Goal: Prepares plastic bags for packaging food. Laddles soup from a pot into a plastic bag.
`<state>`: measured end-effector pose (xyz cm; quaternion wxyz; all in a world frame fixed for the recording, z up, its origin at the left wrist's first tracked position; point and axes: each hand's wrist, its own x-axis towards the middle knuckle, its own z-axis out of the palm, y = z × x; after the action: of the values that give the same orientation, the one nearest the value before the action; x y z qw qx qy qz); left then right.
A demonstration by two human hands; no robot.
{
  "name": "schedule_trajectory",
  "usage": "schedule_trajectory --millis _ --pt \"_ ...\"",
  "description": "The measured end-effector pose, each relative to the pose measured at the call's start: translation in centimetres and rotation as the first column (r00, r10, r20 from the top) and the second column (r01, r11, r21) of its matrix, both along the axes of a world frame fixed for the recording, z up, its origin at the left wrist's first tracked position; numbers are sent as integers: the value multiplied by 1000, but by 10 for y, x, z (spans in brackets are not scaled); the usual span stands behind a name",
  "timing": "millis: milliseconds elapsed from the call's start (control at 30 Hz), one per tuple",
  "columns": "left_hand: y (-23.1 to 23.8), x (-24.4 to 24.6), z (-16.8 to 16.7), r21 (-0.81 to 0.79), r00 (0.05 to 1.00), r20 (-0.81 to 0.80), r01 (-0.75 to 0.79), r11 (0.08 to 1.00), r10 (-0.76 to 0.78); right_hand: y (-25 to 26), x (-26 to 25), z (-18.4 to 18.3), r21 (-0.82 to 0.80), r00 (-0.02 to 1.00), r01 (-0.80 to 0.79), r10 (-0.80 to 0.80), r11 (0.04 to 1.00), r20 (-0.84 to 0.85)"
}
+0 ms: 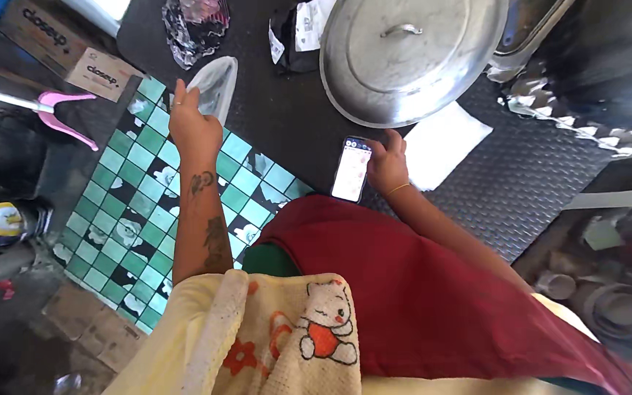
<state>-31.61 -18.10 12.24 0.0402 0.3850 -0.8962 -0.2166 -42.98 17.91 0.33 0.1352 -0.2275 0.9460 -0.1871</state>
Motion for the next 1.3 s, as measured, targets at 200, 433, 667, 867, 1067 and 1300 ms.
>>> schedule_trajectory --millis 200,433,667,867,1067,1300 --pt "-11 -14 -9 28 997 2 71 997 -72 20 44 -10 -164 990 24 -1 986 140" --pt "-10 -28 -21 69 986 -15 165 984 -164 21 62 -34 -152 995 -100 100 983 -7" --pt "-6 -36 -27 70 976 -33 215 974 -213 11 60 -34 -228 997 -71 61 971 -50" --pt "-4 -38 -29 75 968 -44 251 965 -249 10 59 -35 -227 995 -85 71 970 -68" --pt "2 -43 -25 91 961 -66 275 957 -270 14 61 -28 -284 998 -58 47 957 -45" --pt "2 -50 -21 80 952 -73 304 949 -298 32 65 -30 -320 995 79 -95 944 -35"
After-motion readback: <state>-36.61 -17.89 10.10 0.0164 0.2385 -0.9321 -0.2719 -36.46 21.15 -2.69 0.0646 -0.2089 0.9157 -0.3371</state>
